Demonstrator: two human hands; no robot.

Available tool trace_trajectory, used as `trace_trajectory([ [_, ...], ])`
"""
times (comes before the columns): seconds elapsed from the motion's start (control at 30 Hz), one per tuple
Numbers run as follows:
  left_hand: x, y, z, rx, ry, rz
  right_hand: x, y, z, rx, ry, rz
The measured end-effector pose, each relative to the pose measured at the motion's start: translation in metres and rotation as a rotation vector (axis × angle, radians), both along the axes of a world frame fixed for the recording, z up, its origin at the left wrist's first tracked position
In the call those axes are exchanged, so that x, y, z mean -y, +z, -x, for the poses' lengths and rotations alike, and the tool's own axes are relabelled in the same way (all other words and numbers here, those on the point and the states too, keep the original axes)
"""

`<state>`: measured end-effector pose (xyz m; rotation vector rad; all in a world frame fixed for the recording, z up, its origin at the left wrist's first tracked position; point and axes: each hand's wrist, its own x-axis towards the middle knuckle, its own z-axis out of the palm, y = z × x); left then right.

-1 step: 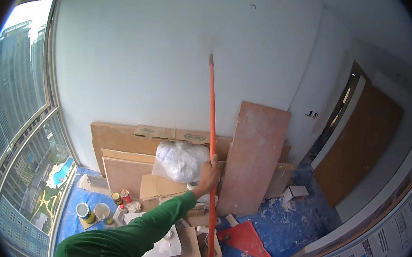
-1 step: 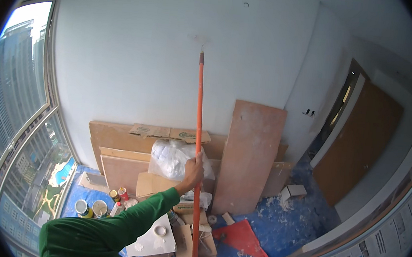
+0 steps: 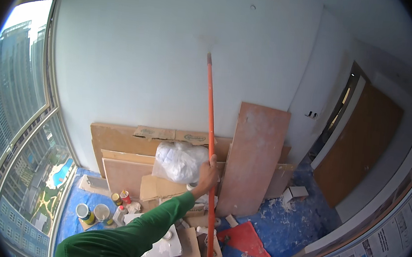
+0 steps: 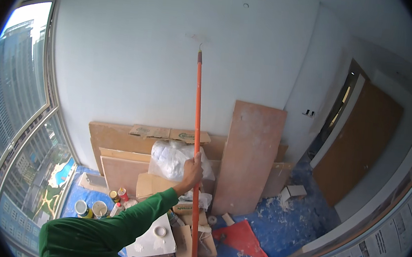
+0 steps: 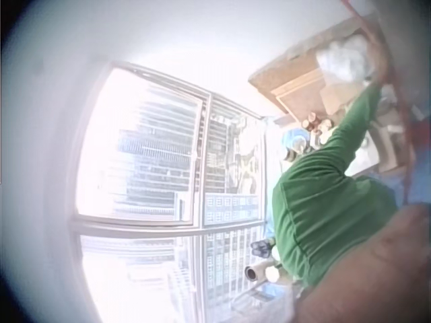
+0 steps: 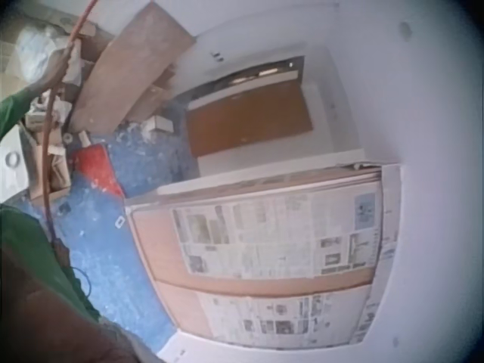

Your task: The person paints the ceiling using a paint roller attached to a long orange extension pole. They repeatedly roll the ceiling surface and dip the roller into a paint can on the floor to reload it with paint.

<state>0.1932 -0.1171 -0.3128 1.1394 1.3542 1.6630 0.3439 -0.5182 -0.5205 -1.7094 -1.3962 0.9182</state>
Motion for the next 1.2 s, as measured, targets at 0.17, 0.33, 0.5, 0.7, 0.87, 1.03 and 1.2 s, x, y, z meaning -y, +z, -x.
trace_trajectory([
  [0.17,-0.016,0.016,0.034,0.158,-0.073,0.066,-0.009,-0.008,0.018,-0.026,0.028,0.006],
  [0.33,-0.050,0.016,0.064,0.014,-0.067,0.026,-0.014,-0.024,0.041,-0.053,0.046,0.016],
  [0.5,-0.095,0.090,0.082,0.076,-0.111,-0.070,-0.035,-0.029,0.067,-0.070,0.042,0.027],
  [0.7,-0.127,0.179,0.095,0.137,-0.201,-0.091,-0.081,0.083,0.108,-0.089,-0.119,-0.086],
  [0.87,-0.143,0.247,0.111,0.143,-0.186,-0.153,-0.107,0.136,0.125,-0.021,-0.136,-0.127],
  [1.03,-0.128,0.241,0.104,0.201,-0.228,-0.147,-0.094,0.097,0.110,0.205,-0.110,-0.296],
  [1.2,-0.100,0.121,0.102,0.192,-0.189,-0.059,-0.035,0.038,0.095,0.103,-0.063,-0.050],
])
